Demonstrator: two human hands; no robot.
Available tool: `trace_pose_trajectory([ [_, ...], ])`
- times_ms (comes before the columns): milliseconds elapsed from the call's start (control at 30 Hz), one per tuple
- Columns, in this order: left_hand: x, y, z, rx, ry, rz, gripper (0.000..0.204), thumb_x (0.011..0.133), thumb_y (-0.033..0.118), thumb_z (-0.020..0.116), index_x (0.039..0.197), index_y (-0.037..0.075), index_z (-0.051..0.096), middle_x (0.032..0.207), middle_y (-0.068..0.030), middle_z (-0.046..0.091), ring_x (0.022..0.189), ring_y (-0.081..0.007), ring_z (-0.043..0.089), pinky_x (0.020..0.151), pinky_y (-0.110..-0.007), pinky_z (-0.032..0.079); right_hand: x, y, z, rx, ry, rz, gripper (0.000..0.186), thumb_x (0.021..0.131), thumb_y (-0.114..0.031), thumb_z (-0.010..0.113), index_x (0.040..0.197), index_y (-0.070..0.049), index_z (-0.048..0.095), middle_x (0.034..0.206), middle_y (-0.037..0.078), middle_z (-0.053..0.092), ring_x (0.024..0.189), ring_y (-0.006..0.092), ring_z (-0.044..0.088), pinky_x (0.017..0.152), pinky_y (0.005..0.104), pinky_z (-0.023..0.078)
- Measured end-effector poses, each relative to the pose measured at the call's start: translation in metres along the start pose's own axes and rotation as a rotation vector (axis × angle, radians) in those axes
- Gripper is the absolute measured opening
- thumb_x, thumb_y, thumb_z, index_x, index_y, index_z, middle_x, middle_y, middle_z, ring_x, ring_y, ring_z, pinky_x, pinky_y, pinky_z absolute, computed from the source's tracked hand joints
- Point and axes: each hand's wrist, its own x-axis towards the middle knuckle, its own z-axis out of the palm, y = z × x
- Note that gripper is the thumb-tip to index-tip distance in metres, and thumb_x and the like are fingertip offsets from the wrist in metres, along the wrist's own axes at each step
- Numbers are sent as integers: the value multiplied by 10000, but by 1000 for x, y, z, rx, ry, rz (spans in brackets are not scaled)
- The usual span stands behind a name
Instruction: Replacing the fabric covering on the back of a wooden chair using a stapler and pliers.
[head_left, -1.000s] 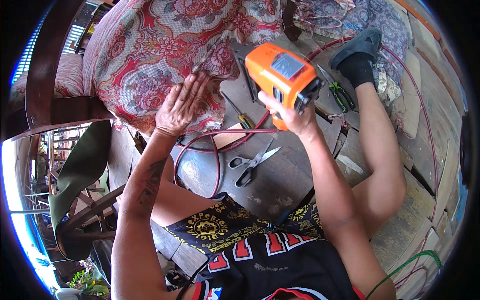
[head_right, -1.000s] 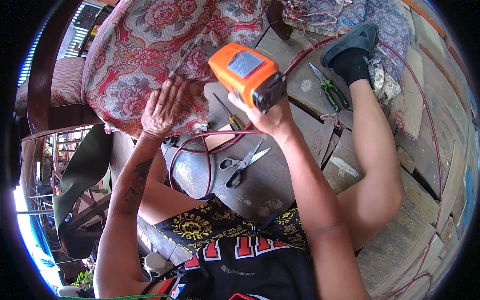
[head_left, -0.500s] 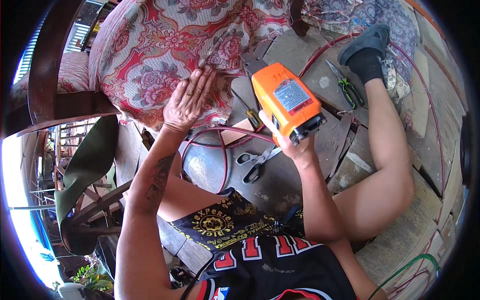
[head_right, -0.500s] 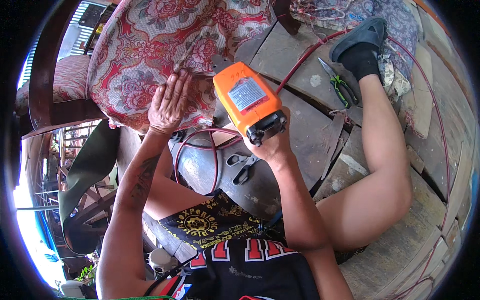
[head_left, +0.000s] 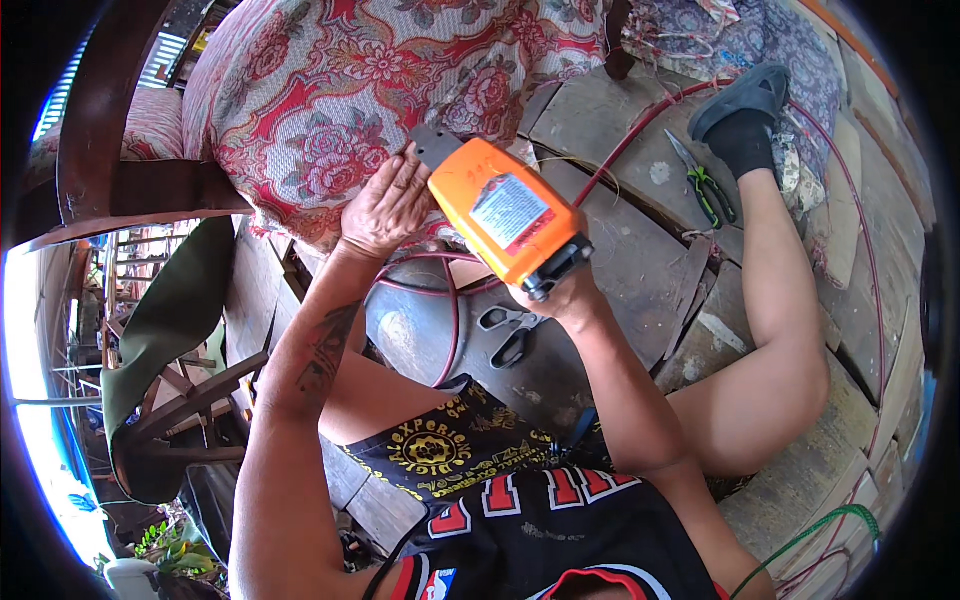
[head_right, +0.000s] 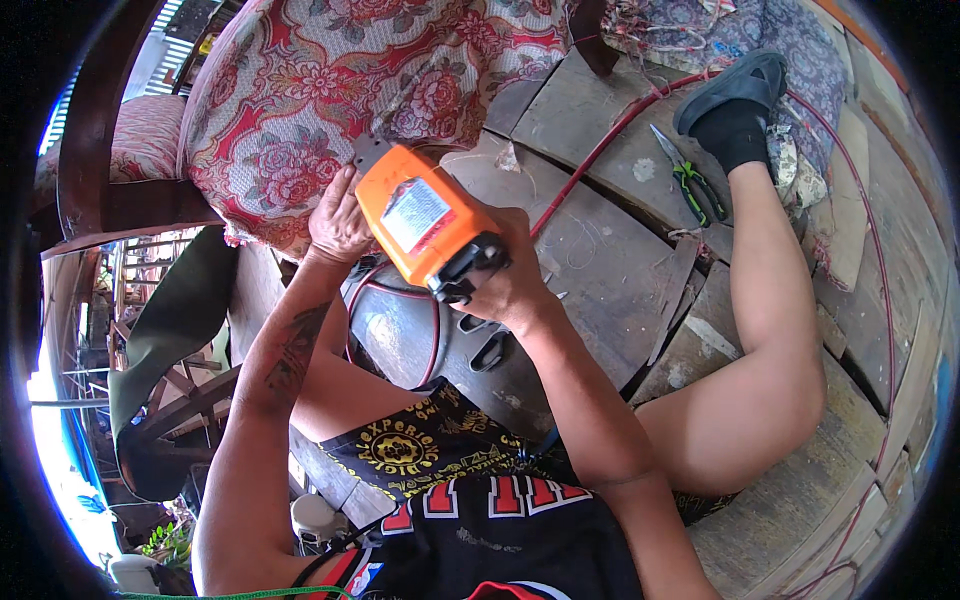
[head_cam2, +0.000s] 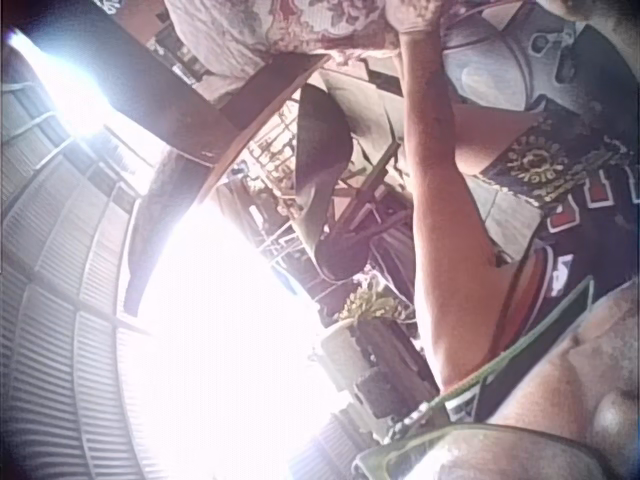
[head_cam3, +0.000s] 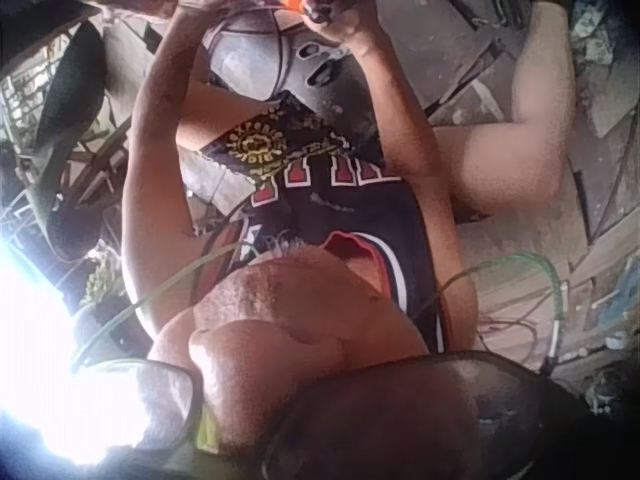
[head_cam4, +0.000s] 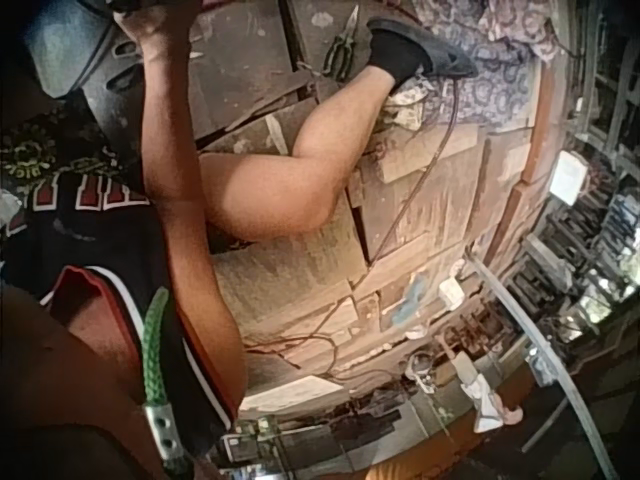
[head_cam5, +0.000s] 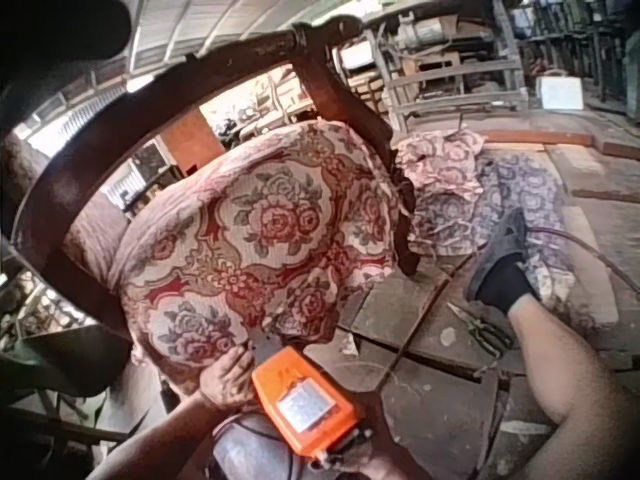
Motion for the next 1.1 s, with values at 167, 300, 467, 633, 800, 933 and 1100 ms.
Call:
trace_pose_trajectory([
  [167,-2,-1,2,-44,-33,18,377,900,263,570,1195,62,689,1248,-70,678,1277,-228,601,1144,-398,409,9,-2,5,-140,-73,-102,736,653,-218,936,1255,-32,556,1139,115,539,1033,227,616,901,372,505],
  [300,-1,0,2,24,-37,30,365,899,267,570,1182,69,689,1251,-63,678,1291,-233,594,1145,-401,406,5,5,10,-105,-100,-8,711,659,-223,922,1260,-87,569,1149,124,543,1061,270,600,895,387,504],
  [467,-2,-1,2,-16,-12,29,349,900,280,560,1161,98,704,1267,-46,676,1321,-240,573,1177,-411,368,5,10,12,-124,-158,-5,569,662,-227,889,1153,-101,628,1082,119,624,1009,315,619,895,394,505],
  [633,1,-2,0,1,-22,35,385,917,250,521,1244,97,655,1363,-52,623,1358,-236,535,1190,-406,344,15,3,7,-270,-186,-106,282,730,-215,771,985,-137,678,936,37,693,913,274,651,867,428,460],
  [800,13,-6,-11,89,-17,28,436,963,278,480,1338,102,614,1445,-45,571,1408,-204,488,1220,-389,278,21,-27,-13,-251,-183,50,272,763,-149,775,1014,-103,680,988,53,704,944,269,665,875,415,471],
  [933,22,-8,-20,88,-16,-29,491,958,201,467,1425,86,566,1489,-13,555,1380,-155,519,1175,-325,329,30,-57,-47,-327,-32,248,284,856,-101,787,1100,4,685,1034,136,722,971,286,698,873,407,532],
  [1100,21,-4,-24,-32,-52,-77,526,943,203,480,1448,69,533,1519,-34,518,1419,-174,471,1199,-349,310,50,-38,-78,-639,-95,687,410,846,-288,695,1119,10,624,965,240,719,914,459,688,813,516,538],
])
